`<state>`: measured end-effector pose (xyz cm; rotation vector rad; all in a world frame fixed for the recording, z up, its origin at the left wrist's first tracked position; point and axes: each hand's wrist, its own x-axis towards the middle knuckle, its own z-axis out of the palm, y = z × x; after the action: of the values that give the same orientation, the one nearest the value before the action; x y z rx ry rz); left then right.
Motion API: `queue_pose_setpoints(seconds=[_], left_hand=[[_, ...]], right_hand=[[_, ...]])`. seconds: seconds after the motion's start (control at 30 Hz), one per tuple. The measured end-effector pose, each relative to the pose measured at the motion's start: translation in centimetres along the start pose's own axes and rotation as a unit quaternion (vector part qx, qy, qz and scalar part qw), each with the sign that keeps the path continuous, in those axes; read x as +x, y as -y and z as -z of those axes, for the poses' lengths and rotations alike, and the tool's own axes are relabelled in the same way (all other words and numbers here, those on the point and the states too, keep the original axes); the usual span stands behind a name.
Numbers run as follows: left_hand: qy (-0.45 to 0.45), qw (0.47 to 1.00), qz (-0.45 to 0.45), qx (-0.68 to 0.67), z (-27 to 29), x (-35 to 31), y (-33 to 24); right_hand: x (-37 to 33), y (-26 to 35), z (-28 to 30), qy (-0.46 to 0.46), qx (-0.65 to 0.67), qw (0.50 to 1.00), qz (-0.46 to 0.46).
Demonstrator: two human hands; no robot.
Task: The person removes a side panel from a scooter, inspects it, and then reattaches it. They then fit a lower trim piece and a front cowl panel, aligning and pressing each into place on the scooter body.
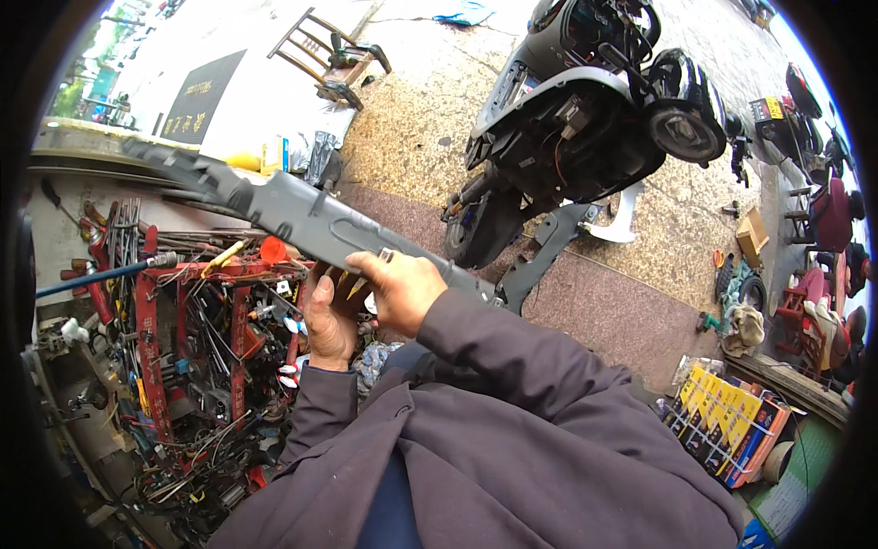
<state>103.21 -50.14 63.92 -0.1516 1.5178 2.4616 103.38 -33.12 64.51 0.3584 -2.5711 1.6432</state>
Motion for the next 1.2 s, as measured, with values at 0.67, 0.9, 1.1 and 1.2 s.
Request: queue_pose_setpoints(seconds=[0.67, 0.9, 1.1, 1.2], left_hand=[[-0.02, 0.961, 0.235, -0.147, 5.0, 25.1, 4.4], [-0.022, 0.964, 0.209, -0.165, 8.7, 39.5, 4.3], [-0.088, 0.954, 0.227, -0.174, 13.0, 50.5, -1.2], [-0.106, 0.946, 0.23, -0.203, 13.2, 55.0, -4.2]], right_hand=[[12.2, -5.2, 3.7, -0.016, 0.091, 0.985, -0.146], [26.2, -9.4, -0.3, -0.016, 0.031, 0.962, -0.272], [38.9, -11.3, -3.0, -0.021, -0.003, 0.948, -0.317], [43.0, -11.2, -2.9, -0.045, -0.03, 0.954, -0.295]])
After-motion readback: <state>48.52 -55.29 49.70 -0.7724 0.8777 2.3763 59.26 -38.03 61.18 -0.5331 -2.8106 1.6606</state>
